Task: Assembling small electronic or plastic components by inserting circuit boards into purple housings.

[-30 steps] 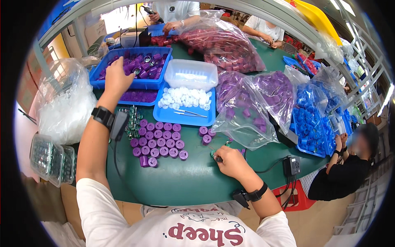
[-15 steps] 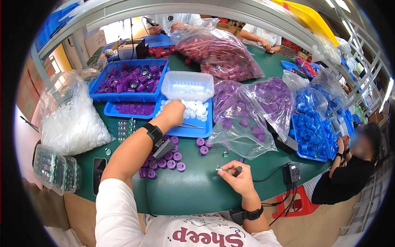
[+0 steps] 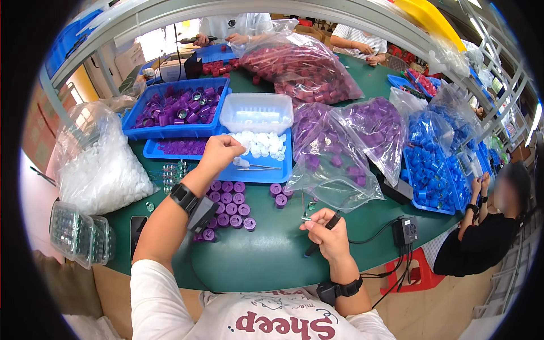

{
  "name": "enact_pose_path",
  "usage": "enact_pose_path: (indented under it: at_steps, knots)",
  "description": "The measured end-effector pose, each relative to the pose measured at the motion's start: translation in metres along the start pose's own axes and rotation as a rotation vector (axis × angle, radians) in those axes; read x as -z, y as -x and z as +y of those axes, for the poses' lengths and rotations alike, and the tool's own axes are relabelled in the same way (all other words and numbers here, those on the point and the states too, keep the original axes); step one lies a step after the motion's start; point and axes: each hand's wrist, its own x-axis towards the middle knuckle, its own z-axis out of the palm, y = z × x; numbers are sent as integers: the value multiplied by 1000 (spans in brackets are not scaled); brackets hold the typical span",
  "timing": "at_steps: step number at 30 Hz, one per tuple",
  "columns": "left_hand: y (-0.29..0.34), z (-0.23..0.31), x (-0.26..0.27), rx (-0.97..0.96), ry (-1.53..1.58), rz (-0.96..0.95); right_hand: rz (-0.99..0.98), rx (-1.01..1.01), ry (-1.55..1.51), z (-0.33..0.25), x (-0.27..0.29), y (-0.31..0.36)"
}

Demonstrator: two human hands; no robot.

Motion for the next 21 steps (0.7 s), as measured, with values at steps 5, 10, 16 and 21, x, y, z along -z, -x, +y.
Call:
enact_pose_path:
  at_steps: [5, 10, 16, 21]
  knots:
    - [48, 21, -13, 54, 357, -118, -1, -84, -287, 0, -7, -4]
    - [100, 14, -41, 36, 545, -282, -26, -119, -329, 3, -16, -5]
    - [136, -2, -62, 97, 617, -346, -68, -141, -328, 8, -15, -3]
    - [153, -13, -80, -76, 522, -269, -102, -109, -236, 10, -20, 1]
